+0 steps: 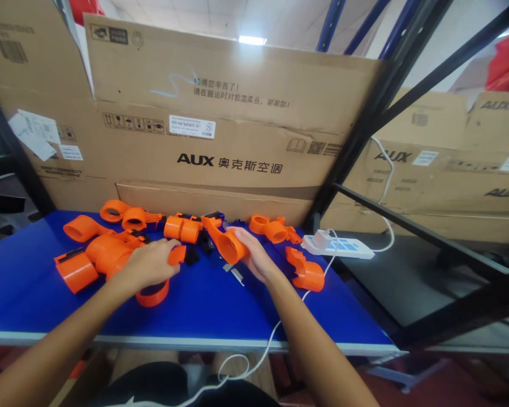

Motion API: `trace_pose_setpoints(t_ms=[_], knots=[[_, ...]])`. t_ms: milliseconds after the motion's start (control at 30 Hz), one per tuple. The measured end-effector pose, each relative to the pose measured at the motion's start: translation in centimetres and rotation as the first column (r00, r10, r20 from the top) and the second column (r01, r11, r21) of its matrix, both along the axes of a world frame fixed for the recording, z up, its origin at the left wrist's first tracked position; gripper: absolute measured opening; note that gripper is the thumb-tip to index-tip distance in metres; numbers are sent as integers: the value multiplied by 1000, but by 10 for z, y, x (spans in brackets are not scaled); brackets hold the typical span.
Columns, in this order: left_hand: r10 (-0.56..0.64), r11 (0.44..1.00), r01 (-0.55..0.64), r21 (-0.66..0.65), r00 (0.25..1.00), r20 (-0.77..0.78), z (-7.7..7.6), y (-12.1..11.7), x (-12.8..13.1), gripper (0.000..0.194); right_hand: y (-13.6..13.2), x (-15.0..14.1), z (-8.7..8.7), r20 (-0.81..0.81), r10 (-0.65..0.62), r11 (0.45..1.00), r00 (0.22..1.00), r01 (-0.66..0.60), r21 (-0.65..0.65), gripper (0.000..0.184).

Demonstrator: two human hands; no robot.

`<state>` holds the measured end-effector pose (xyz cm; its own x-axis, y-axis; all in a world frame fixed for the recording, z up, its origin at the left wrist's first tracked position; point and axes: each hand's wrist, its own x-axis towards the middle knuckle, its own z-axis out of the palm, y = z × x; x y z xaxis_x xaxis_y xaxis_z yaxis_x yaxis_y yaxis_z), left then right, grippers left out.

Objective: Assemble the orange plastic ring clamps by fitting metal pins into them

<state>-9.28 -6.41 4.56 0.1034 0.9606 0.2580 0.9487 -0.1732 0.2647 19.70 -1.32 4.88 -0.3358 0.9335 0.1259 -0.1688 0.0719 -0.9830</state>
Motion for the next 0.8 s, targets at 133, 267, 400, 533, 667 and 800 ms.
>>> trace_pose_setpoints(t_ms=[133, 267, 400, 533, 667, 800], knots=[[41, 999, -41, 31, 999, -14, -1, 5, 2, 38, -3, -2, 2, 19, 4, 1000, 1000, -4, 27, 47], [105, 994, -103, 46, 993, -46, 0, 10, -2, 36, -5, -3, 4, 33, 55, 998, 998, -56, 3, 45], [160, 986, -154, 63, 981, -112, 2, 15, -10, 37, -10, -6, 7, 48, 157, 987, 986, -154, -54, 43], [229, 972, -223, 70, 967, -108, 10, 17, -17, 36, -20, -12, 11, 19, 309, 941, 951, -302, -154, 42], [228, 968, -236, 84, 969, 94, 26, 20, -27, 36, -31, -18, 12, 15, 482, 846, 876, -461, -270, 46], [116, 969, -210, 131, 851, 512, 44, 24, -37, 49, -41, -33, 3, 149, 520, 824, 841, -447, -349, 48]])
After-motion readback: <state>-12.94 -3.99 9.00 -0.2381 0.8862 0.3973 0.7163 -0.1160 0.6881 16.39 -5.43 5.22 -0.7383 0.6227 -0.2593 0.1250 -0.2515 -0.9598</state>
